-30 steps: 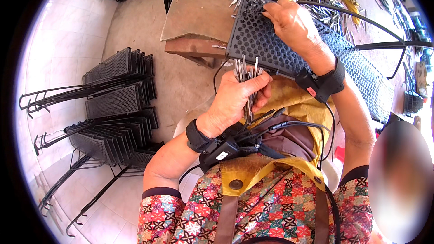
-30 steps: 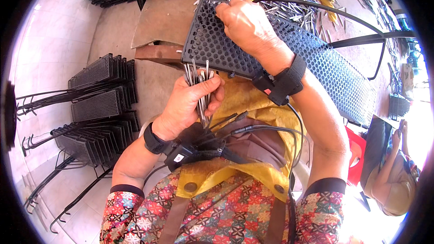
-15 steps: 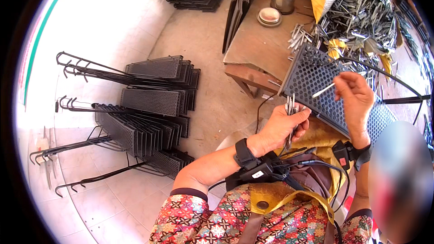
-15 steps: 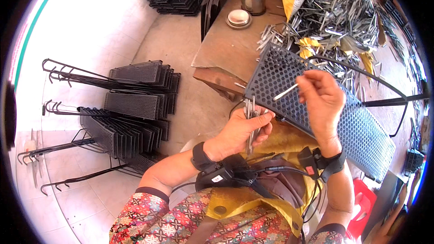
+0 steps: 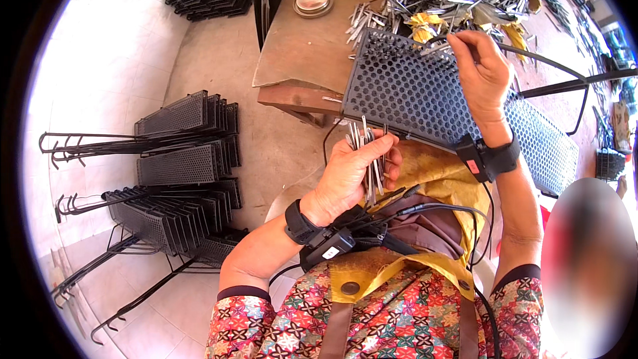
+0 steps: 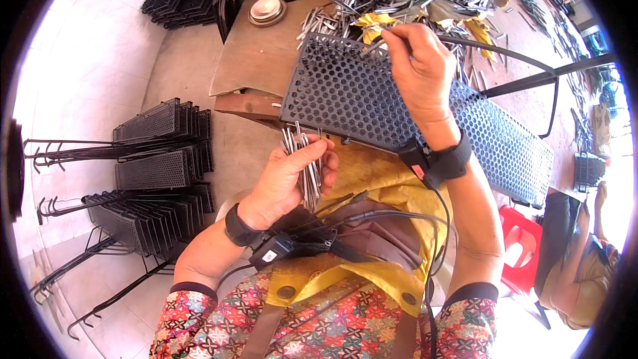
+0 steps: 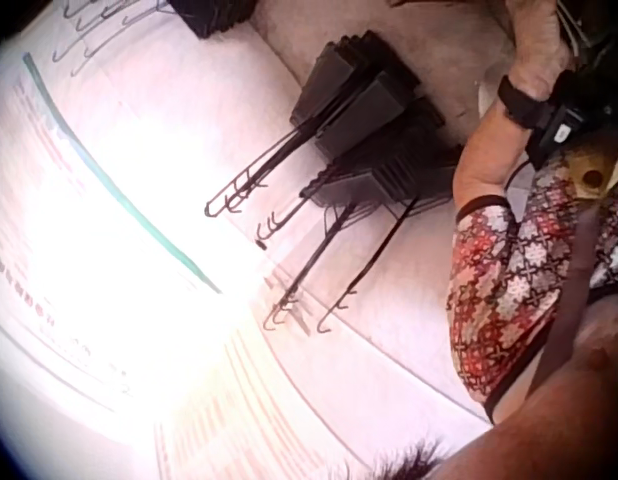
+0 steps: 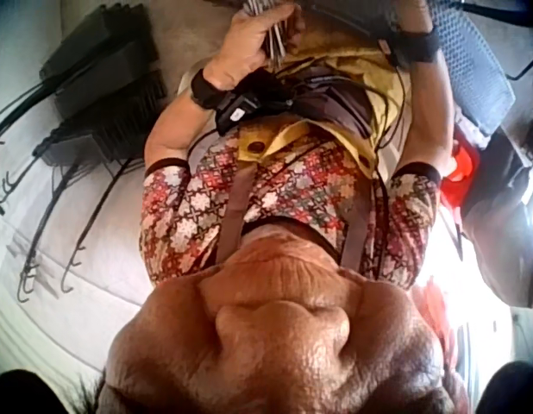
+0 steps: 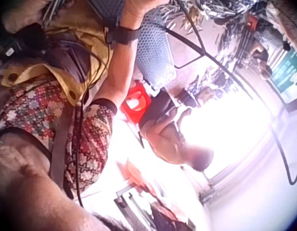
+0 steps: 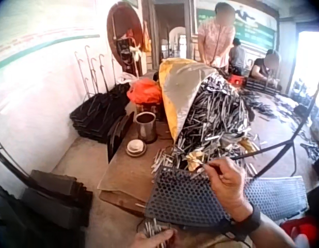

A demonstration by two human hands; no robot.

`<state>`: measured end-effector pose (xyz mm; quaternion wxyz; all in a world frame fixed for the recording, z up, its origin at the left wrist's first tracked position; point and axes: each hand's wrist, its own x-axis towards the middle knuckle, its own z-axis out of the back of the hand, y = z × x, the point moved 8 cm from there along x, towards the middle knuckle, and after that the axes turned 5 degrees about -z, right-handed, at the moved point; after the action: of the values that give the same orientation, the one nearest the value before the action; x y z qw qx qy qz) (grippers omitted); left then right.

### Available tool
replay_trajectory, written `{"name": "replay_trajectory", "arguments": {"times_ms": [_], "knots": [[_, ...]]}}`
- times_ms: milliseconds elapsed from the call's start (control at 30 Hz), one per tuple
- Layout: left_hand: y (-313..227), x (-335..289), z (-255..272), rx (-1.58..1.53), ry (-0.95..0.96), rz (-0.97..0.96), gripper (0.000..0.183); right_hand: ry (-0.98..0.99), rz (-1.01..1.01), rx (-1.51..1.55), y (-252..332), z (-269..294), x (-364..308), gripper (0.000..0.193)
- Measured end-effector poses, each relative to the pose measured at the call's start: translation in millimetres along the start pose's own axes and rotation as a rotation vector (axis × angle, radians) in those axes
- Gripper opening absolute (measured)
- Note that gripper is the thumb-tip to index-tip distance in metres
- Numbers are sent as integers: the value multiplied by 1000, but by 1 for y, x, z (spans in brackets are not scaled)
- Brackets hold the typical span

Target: The person inserts small metal pins into the holes of a rectangular black mesh panel and secures them by hand while sitting at a workspace.

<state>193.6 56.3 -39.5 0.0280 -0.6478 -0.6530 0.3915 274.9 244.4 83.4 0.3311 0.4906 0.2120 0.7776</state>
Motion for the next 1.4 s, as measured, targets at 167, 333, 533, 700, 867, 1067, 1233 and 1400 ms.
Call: {"name": "replay_trajectory", "arguments": {"times_ms": [167, 333, 533, 700, 867, 1067, 1233, 1400], "knots": [[8, 4, 1, 57, 63, 93, 19, 3, 165, -52, 12, -9, 0, 9], [4, 3, 6, 41, -14, 9, 17, 60, 288, -53, 19, -24, -2, 10], [2, -1, 7, 57, -57, -34, 18, 226, 493, -55, 25, -44, -7, 13], [-5, 3, 4, 71, -26, -131, 17, 373, 534, -163, 20, -65, -10, 7], [-11, 2, 4, 10, -7, -172, 17, 548, -105, 67, 32, -46, -44, 20], [-13, 9, -3, 3, 67, -165, 16, 552, -654, 345, 15, -30, -64, 10], [-11, 5, -3, -64, -22, -95, 18, 122, -230, 151, -9, -17, -10, 14], [-3, 3, 2, -100, 9, -32, 18, 103, 3, 58, -3, -32, -9, 13]]}}
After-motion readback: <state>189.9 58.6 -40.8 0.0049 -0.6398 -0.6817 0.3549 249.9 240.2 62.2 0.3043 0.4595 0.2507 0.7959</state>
